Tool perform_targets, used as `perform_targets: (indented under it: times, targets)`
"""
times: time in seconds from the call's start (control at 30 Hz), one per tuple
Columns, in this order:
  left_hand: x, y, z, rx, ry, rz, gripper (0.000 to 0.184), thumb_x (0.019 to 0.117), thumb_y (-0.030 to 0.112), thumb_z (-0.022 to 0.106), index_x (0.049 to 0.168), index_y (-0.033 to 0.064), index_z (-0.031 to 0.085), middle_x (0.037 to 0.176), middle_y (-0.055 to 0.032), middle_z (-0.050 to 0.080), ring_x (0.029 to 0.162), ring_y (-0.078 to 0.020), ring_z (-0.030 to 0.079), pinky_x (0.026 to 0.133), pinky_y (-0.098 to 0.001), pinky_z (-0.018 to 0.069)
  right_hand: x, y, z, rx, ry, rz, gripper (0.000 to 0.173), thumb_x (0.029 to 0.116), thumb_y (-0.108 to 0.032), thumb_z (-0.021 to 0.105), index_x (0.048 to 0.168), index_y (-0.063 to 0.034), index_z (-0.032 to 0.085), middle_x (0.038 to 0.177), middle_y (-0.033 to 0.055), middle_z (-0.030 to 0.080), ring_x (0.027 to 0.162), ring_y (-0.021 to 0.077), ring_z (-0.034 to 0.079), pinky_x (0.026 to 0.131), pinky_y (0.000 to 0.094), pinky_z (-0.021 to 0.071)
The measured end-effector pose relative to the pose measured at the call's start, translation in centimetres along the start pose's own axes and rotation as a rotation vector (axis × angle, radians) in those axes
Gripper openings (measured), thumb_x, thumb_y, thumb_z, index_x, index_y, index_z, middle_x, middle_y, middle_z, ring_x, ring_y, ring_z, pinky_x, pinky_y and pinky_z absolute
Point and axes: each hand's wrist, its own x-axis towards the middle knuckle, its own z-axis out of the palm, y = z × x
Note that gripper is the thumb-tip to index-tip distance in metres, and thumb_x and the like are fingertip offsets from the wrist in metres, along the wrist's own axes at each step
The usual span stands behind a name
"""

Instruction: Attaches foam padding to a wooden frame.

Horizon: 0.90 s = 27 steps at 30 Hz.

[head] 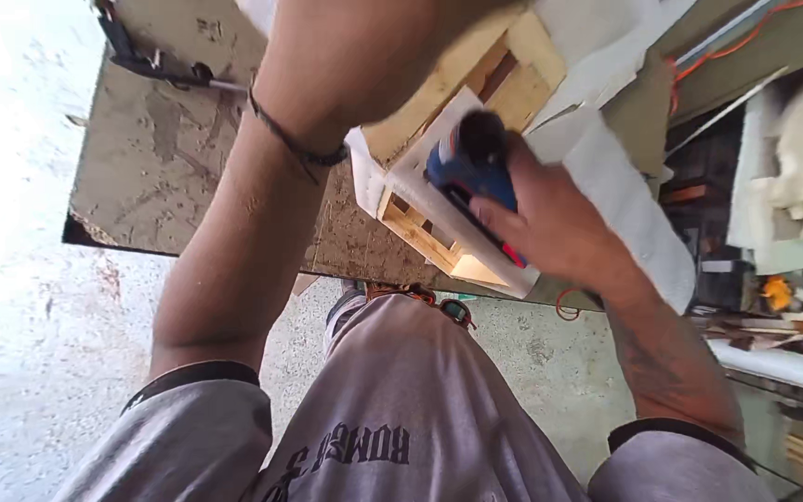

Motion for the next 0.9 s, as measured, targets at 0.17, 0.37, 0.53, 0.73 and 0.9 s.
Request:
perform_targets:
  times: [0.17,0.37,0.53,0.73,0.9]
  targets:
    - [0.5,-0.9,2.1,0.177,-0.505,0.429,0.101,0.0757,0.065,0.079,0.155,0.0134,0.045,0.158,-0.0093,0.044,0.151,-0.0254,0.035,0.126,-0.0487,0.0309,-9.4,5.1,2.0,0.114,-0.010,-0.057,0.048,0.1036,-0.039,0.057,0.136,-0.0043,0.055,0.115,0.0086,0.070,0.104,0.0091,0.068,0.092,0.0311,0.0576]
    - [-2.3,0.4,8.2,0.357,-0.594,0.878,0.035,0.1021,0.016,0.059,0.136,0.0165,0.068,0.145,-0.0088,0.062,0.145,-0.0350,0.046,0.123,-0.0597,0.0334,-19.9,12.8,2.5,0.082,-0.033,0.044,0.045,0.1013,-0.053,0.055,0.127,-0.0163,0.060,0.087,-0.0020,0.070,0.076,0.0079,0.068,0.064,0.0335,0.0595]
    - [-9.8,-1.9,7.1,0.287,-0.686,0.747,0.024,0.1038,0.008,0.057,0.123,0.0074,0.072,0.126,-0.0109,0.073,0.126,-0.0299,0.066,0.109,-0.0490,0.0537,-26.8,19.8,1.9,0.088,0.043,0.300,0.054,0.0969,-0.061,0.055,0.131,-0.0208,0.062,0.091,-0.0018,0.073,0.078,0.0117,0.072,0.067,0.0430,0.0618]
    - [-18.1,-8.1,4.9,0.262,-0.641,0.524,0.023,0.0976,0.002,0.066,0.116,0.0108,0.076,0.128,-0.0059,0.073,0.129,-0.0283,0.063,0.112,-0.0514,0.0501,-25.3,22.3,-1.9,0.101,0.262,0.352,0.059,0.0973,-0.060,0.057,0.137,-0.0169,0.057,0.102,0.0027,0.074,0.084,0.0131,0.073,0.072,0.0447,0.0638]
    - [-20.3,-11.3,5.6,0.313,-0.676,0.457,0.014,0.1002,0.009,0.064,0.105,0.0125,0.077,0.108,-0.0024,0.077,0.113,-0.0202,0.070,0.109,-0.0459,0.0514,-15.6,19.4,-5.4,0.143,0.305,0.213,0.051,0.0967,-0.056,0.061,0.136,-0.0238,0.055,0.087,-0.0048,0.071,0.066,0.0080,0.069,0.057,0.0373,0.0628]
